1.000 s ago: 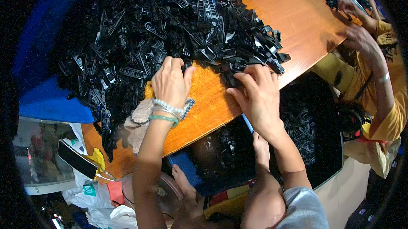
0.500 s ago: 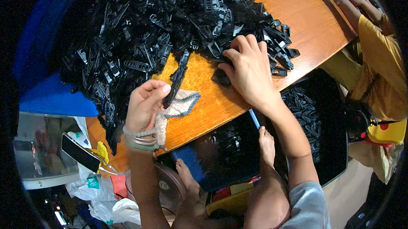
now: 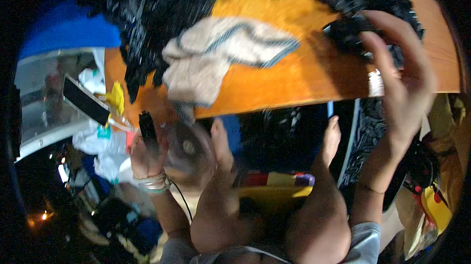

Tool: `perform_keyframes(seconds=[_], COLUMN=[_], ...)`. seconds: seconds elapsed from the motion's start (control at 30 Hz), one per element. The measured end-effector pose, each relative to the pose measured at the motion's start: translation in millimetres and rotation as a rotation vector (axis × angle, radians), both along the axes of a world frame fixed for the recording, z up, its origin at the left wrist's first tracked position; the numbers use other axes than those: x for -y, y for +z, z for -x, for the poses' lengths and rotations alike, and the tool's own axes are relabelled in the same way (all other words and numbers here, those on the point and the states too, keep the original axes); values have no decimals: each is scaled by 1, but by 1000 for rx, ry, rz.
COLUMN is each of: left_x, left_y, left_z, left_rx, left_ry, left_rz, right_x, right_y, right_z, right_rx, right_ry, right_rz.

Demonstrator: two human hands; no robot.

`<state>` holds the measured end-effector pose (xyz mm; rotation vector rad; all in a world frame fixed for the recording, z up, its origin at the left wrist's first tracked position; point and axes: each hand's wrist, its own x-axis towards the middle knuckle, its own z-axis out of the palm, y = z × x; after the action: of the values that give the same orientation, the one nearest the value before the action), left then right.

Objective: The person takes black plastic parts from the table and assembles them by fitting the components together by hand.

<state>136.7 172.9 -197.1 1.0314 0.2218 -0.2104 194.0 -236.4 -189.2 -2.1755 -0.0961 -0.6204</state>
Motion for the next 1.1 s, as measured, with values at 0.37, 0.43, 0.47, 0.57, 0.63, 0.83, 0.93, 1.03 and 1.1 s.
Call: perform_keyframes(seconds=[0.37, 0.43, 0.47, 0.57, 0.63, 0.83, 0.93, 1.03, 1.1], left_x=[-188, -164, -164, -168, -170, -101, -31, 56, 99], left_y=[-216, -206, -186, -169, -158, -101, -65, -7, 2], left_z=[187, 149, 135, 143, 149, 94, 57, 4, -29], left_rx=[-484, -543, -577, -546, -517, -183, -35, 388, 775], left_ry=[558, 483, 473, 468, 456, 164, 149, -40, -168], left_rz=[-942, -635, -394, -437, -478, 61, 3, -807, -1104], right_x=[-22, -21, -33, -36, -36, -43, -47, -55, -59], right_y=[-28, -26, -40, -42, -42, -33, -29, -32, -23], right_z=[29, 32, 22, 21, 23, 28, 30, 32, 32], right_rx=[-53, -64, -65, -125, -183, -295, -329, -341, -252], right_ry=[155, 103, 100, 172, 259, 211, 154, 96, 188], right_rz=[-488, -510, -613, -798, -882, -764, -809, -722, -497])
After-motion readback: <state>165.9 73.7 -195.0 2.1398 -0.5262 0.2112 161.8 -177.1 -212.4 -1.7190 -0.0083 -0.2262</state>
